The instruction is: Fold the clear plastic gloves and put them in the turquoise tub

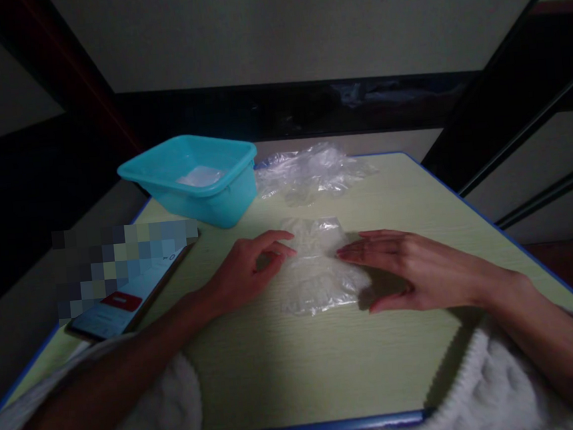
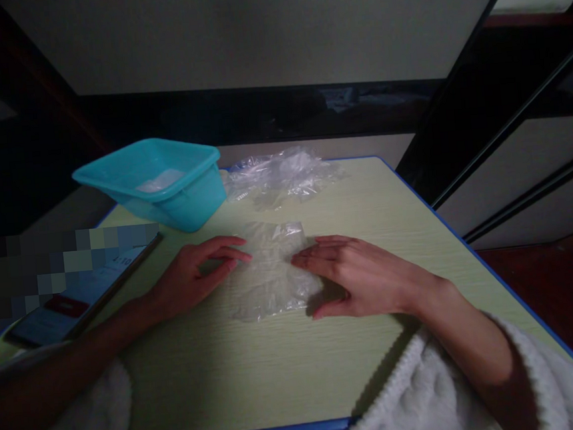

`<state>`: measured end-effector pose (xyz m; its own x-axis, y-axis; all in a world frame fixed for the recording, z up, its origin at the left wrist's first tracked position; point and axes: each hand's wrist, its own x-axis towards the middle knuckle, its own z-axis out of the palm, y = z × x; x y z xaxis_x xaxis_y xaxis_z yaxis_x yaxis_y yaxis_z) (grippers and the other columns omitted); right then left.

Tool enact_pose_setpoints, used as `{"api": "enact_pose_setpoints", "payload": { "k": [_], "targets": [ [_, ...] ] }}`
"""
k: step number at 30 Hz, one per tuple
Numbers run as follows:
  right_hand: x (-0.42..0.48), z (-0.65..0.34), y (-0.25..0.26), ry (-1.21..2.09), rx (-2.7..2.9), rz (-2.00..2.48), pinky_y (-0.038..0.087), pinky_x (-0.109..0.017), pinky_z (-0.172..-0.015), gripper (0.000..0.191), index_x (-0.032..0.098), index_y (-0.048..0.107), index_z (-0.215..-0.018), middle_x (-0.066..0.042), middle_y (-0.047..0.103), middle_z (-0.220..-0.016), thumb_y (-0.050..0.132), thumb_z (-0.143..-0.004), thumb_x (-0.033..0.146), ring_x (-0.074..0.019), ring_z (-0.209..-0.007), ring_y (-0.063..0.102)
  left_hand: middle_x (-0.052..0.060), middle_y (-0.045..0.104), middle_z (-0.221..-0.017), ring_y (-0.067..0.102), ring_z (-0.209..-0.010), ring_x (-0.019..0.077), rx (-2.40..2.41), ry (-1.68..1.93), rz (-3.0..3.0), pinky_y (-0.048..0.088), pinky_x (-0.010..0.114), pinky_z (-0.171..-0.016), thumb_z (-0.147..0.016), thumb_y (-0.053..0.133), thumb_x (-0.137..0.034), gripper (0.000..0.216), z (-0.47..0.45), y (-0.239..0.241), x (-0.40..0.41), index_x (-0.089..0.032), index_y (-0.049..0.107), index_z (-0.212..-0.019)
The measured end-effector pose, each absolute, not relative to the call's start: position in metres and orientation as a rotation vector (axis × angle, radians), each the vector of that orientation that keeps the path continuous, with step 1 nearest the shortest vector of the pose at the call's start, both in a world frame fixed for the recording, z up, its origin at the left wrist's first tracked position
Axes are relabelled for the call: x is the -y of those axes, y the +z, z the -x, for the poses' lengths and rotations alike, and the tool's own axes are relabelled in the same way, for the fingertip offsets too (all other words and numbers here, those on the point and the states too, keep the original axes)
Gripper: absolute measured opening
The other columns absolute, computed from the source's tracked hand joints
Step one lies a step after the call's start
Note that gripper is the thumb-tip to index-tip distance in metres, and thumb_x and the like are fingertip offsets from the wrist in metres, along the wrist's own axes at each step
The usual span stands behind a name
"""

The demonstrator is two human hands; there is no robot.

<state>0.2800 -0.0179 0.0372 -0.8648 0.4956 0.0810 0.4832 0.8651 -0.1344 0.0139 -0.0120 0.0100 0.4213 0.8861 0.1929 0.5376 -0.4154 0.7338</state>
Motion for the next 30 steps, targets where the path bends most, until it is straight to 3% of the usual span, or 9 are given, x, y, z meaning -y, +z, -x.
{"api": "enact_pose_setpoints", "payload": {
  "k": [5, 13, 30],
  "targets": [
    [0.02, -0.279, 0.04, 0.073, 2.977, 0.802, 0.046, -0.045, -0.092, 0.054, 0.007, 0.055, -0.12, -0.017, 0.064, -0.111, 0.06, -0.079, 0.043, -0.0294, -0.105, 0.059, 0.004, 0.074, -0.089, 0.066, -0.07, 0.0165, -1.211, 0.73, -2.15, 0.048, 0.024, -0.063, -0.08, 0.045, -0.025, 0.03, -0.015, 0.01, 0.012, -0.016, 0.059, -0.104],
    [0.024, -0.276, 0.042, 0.152, 2.94, 0.828, 0.048, -0.044, -0.089, 0.049, 0.01, 0.054, -0.121, -0.017, 0.063, -0.113, 0.06, -0.078, 0.032, -0.0282, -0.102, 0.059, 0.002, 0.074, -0.078, 0.065, -0.065, 0.0177, -1.337, 0.725, -2.106, 0.045, 0.023, -0.054, -0.078, 0.047, -0.028, 0.026, -0.013, 0.014, 0.011, -0.018, 0.065, -0.092],
    [0.035, -0.267, 0.041, -0.018, 3.019, 0.807, 0.048, -0.041, -0.091, 0.051, 0.0, 0.049, -0.124, -0.022, 0.06, -0.117, 0.049, -0.074, 0.012, -0.0288, -0.106, 0.057, 0.004, 0.072, -0.085, 0.066, -0.074, 0.0189, -1.313, 0.659, -2.184, 0.048, 0.025, -0.065, -0.077, 0.05, -0.026, 0.021, -0.01, 0.025, 0.016, -0.019, 0.065, -0.09]
  ]
}}
